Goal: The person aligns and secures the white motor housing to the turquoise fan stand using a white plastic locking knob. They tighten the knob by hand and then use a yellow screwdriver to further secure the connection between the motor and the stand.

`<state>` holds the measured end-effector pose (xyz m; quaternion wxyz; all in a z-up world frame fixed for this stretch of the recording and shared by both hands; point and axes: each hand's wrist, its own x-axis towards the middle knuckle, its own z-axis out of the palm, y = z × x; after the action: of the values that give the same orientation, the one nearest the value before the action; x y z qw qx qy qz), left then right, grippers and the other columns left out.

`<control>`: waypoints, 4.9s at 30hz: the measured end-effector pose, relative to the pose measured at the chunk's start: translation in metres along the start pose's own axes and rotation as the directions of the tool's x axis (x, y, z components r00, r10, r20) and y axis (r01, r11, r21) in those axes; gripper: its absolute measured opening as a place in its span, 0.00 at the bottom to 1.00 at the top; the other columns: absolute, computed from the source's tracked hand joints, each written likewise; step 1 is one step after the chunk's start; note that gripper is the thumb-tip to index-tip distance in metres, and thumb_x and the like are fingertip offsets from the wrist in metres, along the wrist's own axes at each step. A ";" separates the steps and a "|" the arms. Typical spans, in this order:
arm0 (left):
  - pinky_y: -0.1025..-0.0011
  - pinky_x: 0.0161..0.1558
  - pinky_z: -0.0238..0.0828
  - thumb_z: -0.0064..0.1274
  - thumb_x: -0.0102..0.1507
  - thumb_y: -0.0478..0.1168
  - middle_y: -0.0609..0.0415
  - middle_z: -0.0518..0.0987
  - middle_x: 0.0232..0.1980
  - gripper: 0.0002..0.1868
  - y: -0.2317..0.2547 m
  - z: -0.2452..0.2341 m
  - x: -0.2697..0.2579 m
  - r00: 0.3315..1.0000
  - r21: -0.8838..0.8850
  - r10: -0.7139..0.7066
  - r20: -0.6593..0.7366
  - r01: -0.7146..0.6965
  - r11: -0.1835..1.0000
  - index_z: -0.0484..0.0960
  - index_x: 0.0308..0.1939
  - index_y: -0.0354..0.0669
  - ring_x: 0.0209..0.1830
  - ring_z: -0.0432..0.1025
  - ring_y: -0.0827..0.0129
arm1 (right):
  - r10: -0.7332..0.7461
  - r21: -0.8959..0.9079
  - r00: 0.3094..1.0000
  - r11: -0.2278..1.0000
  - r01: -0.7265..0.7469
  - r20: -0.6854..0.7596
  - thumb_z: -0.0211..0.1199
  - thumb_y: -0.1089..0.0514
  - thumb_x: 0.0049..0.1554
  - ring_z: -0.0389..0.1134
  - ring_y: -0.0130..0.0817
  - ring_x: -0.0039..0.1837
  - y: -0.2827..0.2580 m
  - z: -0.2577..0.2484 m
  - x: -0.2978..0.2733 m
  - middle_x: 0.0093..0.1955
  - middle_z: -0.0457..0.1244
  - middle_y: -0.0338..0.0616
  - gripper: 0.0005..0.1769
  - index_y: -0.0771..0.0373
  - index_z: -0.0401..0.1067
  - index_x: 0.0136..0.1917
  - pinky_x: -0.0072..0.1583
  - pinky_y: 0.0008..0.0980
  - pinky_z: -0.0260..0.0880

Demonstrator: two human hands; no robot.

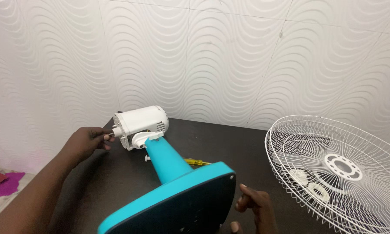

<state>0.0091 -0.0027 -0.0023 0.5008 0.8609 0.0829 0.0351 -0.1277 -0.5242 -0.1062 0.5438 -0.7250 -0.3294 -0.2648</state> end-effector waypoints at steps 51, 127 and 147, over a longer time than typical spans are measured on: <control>0.55 0.66 0.64 0.54 0.62 0.38 0.38 0.77 0.66 0.35 -0.139 0.012 -0.181 0.976 -0.140 0.057 -0.209 -0.088 0.986 0.68 0.73 0.31 0.69 0.72 0.53 | 0.565 0.296 0.653 0.597 -0.745 0.504 0.74 0.44 0.48 0.53 0.57 0.79 0.117 0.168 0.280 0.74 0.52 0.69 0.61 0.70 0.42 0.79 0.78 0.49 0.52; 0.33 0.74 0.44 0.63 0.60 0.45 0.24 0.39 0.79 0.54 0.061 0.111 -0.168 0.544 0.759 0.648 -0.534 -0.030 0.651 0.43 0.75 0.23 0.81 0.44 0.28 | 0.604 -0.271 0.707 0.658 -0.703 -0.367 0.71 0.32 0.47 0.77 0.47 0.46 -0.002 0.030 0.160 0.54 0.65 0.64 0.51 0.71 0.53 0.64 0.44 0.38 0.81; 0.37 0.73 0.43 0.64 0.56 0.50 0.53 0.75 0.62 0.17 0.143 0.203 -0.089 0.462 0.723 0.866 0.193 -0.663 0.193 0.86 0.46 0.50 0.70 0.62 0.57 | 0.630 -0.250 0.707 0.664 -0.705 -0.320 0.70 0.34 0.47 0.77 0.50 0.45 0.003 0.014 0.166 0.52 0.65 0.65 0.49 0.72 0.55 0.65 0.42 0.39 0.82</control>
<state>-0.0342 -0.2622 0.0233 0.0177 0.8874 -0.2902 0.3578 -0.0186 -0.4801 0.0115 0.4939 -0.8488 0.0725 -0.1742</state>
